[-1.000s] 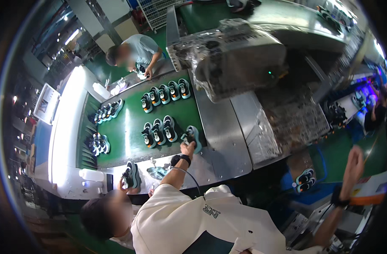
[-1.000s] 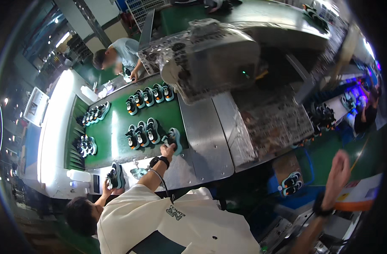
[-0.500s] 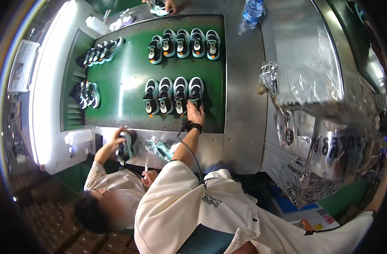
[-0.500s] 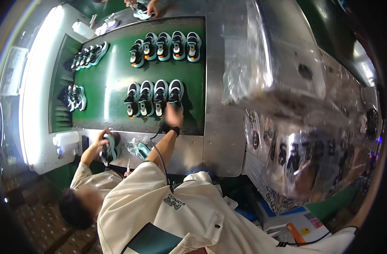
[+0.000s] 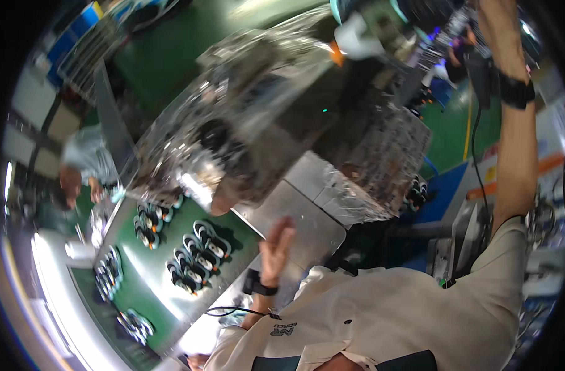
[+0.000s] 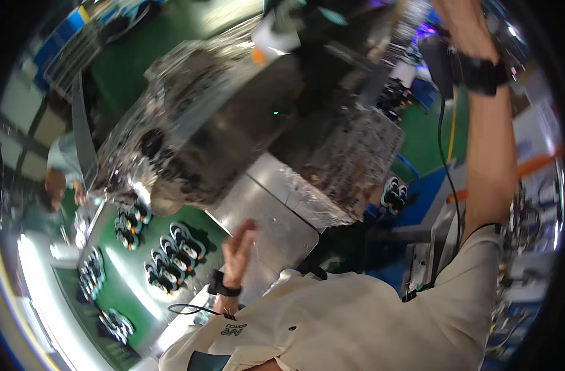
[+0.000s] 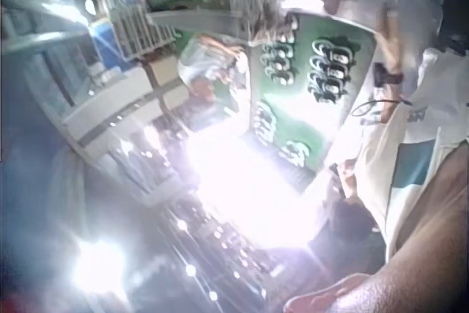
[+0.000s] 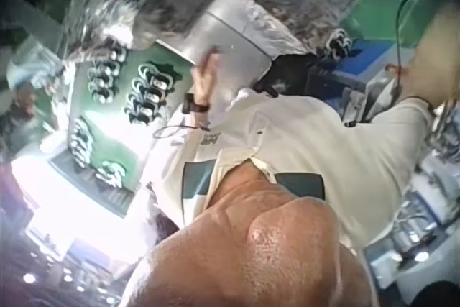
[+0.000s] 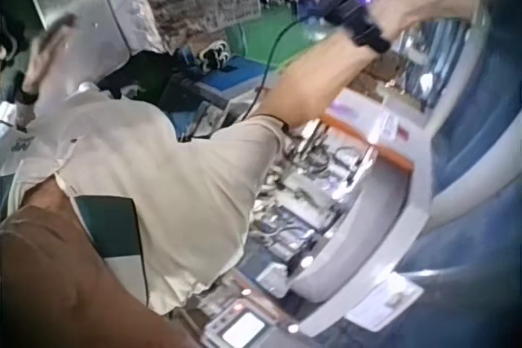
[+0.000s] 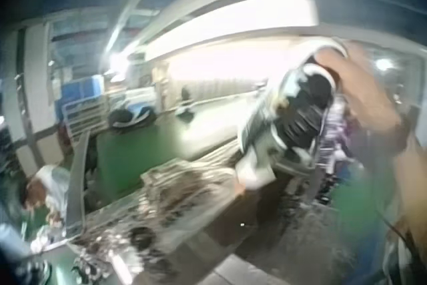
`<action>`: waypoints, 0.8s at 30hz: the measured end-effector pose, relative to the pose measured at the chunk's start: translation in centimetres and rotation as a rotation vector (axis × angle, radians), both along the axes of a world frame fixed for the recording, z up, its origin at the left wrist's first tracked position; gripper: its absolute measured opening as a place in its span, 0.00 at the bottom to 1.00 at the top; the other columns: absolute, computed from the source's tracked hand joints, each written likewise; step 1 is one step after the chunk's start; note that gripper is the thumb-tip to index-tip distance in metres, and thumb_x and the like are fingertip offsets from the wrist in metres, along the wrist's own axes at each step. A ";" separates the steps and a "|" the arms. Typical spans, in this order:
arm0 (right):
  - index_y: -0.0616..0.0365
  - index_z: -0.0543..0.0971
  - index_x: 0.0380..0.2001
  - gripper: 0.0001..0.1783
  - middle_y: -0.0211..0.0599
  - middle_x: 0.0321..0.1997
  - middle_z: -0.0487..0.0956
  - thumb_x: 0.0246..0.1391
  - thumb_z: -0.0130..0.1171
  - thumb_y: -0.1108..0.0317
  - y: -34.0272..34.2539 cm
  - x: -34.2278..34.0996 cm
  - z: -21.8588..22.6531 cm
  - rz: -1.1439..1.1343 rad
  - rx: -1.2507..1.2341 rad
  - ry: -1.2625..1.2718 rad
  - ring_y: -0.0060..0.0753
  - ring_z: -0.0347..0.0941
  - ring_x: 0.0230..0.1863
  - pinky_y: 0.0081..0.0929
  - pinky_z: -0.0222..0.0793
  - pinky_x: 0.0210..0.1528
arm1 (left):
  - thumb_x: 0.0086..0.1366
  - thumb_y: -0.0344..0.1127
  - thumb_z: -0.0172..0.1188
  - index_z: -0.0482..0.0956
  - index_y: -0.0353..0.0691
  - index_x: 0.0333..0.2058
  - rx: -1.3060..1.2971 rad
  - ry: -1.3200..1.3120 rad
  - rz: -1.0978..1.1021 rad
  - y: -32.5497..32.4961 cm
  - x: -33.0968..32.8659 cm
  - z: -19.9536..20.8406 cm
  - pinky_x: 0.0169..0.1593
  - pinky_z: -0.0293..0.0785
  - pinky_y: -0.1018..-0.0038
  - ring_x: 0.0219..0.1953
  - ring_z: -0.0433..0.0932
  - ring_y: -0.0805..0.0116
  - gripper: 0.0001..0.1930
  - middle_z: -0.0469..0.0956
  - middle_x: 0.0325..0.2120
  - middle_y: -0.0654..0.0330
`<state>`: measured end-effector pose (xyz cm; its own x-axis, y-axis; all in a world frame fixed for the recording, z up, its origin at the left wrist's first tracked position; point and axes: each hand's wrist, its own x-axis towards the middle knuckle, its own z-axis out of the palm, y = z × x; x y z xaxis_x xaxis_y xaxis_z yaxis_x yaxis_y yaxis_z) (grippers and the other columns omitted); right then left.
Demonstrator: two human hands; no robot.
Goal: Operating a shoe-lasting machine and moving finished shoe components along an assembly line.
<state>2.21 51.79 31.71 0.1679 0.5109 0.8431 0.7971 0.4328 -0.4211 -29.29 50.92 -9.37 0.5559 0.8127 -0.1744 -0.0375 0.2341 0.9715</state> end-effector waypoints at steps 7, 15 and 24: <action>0.60 0.80 0.44 0.13 0.33 0.40 0.81 0.57 0.59 0.66 -21.3 7.7 -9.4 0.041 -0.412 0.552 0.20 0.77 0.37 0.18 0.71 0.42 | 0.68 0.61 0.47 0.48 0.32 0.67 -0.519 -0.832 -0.909 -8.8 17.8 13.0 0.66 0.55 0.58 0.66 0.59 0.59 0.42 0.59 0.64 0.52; 0.59 0.67 0.59 0.33 0.37 0.49 0.78 0.61 0.51 0.44 -46.7 2.5 -23.8 -0.578 0.140 1.029 0.24 0.75 0.45 0.21 0.72 0.40 | 0.68 0.33 0.54 0.68 0.35 0.56 -0.820 -0.560 -1.126 -26.6 26.9 13.8 0.52 0.71 0.74 0.47 0.76 0.72 0.20 0.76 0.46 0.61; 0.61 0.67 0.56 0.33 0.36 0.46 0.75 0.43 0.65 0.75 -62.4 -7.3 -30.5 -1.141 0.616 1.056 0.24 0.71 0.47 0.23 0.69 0.51 | 0.62 0.31 0.61 0.57 0.30 0.64 -0.251 -0.421 -1.361 -50.6 28.3 11.0 0.56 0.67 0.76 0.52 0.72 0.70 0.34 0.70 0.55 0.55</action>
